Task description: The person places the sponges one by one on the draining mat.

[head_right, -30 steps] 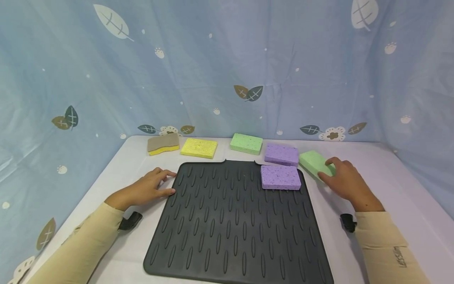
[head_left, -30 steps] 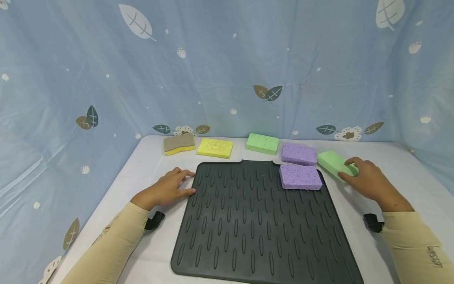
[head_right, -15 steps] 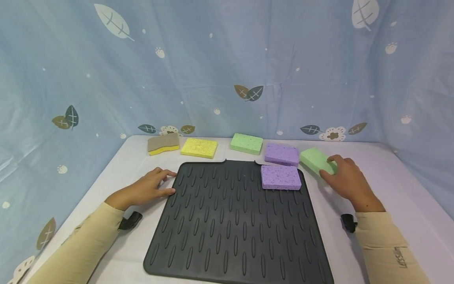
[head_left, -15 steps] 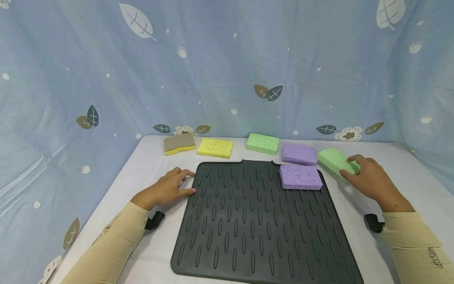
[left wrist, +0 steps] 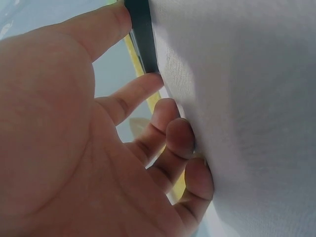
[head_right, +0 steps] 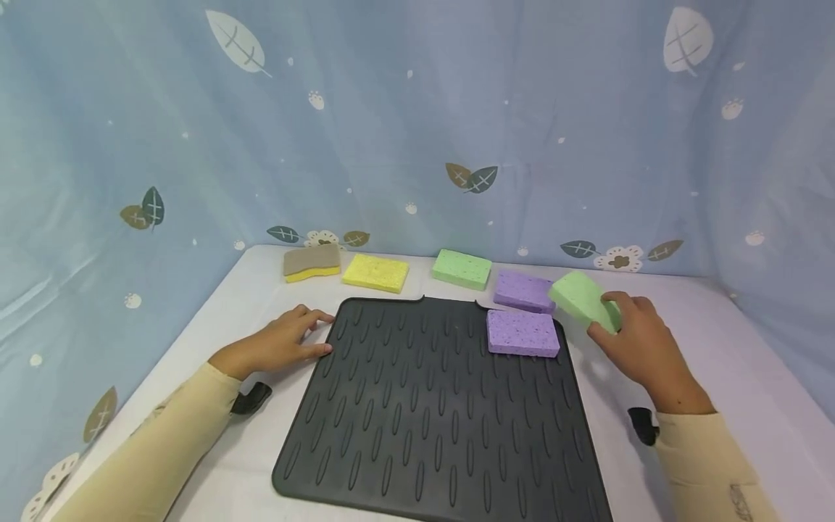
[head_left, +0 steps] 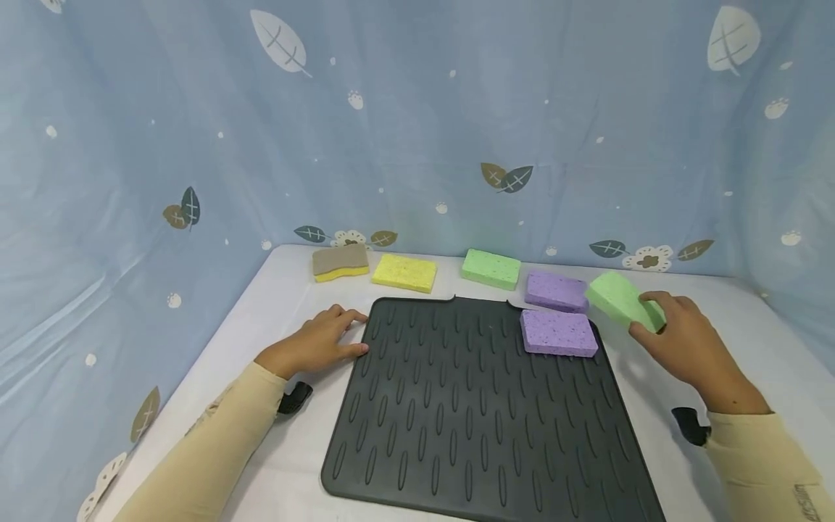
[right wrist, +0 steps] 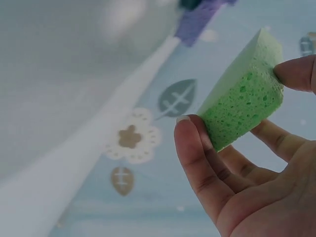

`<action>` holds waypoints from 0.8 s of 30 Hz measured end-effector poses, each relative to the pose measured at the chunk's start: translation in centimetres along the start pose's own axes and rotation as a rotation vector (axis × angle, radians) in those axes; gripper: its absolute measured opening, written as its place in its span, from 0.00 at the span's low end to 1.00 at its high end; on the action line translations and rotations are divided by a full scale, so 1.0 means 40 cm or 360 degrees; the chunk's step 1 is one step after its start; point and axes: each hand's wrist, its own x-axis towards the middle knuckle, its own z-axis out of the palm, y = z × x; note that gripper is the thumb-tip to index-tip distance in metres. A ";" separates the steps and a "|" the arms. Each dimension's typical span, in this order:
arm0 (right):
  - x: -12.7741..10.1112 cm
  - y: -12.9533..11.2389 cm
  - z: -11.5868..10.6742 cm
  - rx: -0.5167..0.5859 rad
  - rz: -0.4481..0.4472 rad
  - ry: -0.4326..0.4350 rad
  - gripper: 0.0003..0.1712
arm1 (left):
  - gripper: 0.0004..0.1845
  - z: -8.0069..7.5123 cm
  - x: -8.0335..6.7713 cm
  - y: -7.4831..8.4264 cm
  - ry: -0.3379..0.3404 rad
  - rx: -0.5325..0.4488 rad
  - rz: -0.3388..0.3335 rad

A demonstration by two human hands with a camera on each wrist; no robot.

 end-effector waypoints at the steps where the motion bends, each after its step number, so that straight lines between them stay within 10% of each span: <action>1: -0.006 -0.007 -0.002 0.0003 -0.0017 0.0014 0.32 | 0.33 -0.001 0.003 0.002 -0.0002 0.0005 0.0003; 24: -0.185 -0.126 -0.018 -0.0089 -0.0341 -0.0339 0.41 | 0.34 -0.006 0.007 -0.004 -0.0024 0.0015 0.0005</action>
